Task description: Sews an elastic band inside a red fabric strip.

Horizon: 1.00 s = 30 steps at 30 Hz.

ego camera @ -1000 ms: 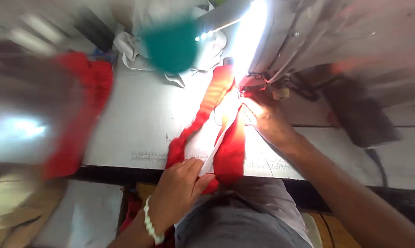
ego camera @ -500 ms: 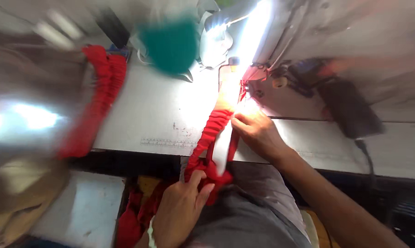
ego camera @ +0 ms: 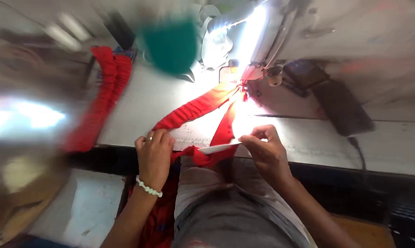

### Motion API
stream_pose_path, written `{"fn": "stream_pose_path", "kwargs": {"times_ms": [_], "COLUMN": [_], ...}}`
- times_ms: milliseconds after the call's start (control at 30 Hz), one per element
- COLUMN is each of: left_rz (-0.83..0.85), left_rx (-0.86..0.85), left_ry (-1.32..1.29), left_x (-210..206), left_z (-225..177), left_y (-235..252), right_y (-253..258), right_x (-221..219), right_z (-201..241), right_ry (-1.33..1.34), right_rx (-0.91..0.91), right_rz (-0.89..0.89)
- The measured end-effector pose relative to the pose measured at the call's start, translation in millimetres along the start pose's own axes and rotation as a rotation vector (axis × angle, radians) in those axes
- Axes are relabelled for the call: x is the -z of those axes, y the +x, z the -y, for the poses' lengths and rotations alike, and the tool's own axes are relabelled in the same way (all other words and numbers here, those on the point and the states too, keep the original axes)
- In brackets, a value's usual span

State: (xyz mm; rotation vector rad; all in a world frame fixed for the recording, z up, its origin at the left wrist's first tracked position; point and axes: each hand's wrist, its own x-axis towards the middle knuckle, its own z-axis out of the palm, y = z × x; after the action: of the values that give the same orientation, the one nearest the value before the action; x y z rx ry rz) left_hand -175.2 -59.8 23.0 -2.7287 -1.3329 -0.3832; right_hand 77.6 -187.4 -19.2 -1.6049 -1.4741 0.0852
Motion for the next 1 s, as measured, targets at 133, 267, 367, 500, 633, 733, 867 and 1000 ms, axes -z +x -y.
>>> {"fn": "stream_pose_path", "kwargs": {"times_ms": [133, 267, 367, 500, 633, 733, 867, 1000], "left_rz": [-0.036, 0.056, 0.087, 0.207, 0.420, 0.223, 0.018, 0.139], "left_rx": [-0.148, -0.215, -0.148, -0.141, -0.158, -0.127, -0.058, 0.008], "left_ry": [-0.142, -0.572, -0.650, -0.631, -0.656, -0.694, -0.682, -0.526], "left_x": [1, -13, -24, -16, -4, -1, -5, -19], "left_z": [-38, -83, -101, -101, -84, -86, -110, -124], "left_y": [13, 38, 45, 11, -38, -38, -2, 21], "right_y": [-3, 0, -3, -2, -13, -20, -23, -30], "right_x": [-8, -9, -10, -3, 5, 4, 3, 7], "right_z": [15, 20, 26, 32, 42, 47, 50, 47], "right_ry": [0.046, 0.205, 0.314, 0.516, 0.796, 0.928, 0.918, 0.782], "right_rx": [-0.091, -0.214, -0.357, -0.560, -0.775, -0.849, -0.809, -0.782], "right_rz": [-0.043, -0.004, -0.037, -0.177, -0.146, -0.135, -0.122, -0.127]}}
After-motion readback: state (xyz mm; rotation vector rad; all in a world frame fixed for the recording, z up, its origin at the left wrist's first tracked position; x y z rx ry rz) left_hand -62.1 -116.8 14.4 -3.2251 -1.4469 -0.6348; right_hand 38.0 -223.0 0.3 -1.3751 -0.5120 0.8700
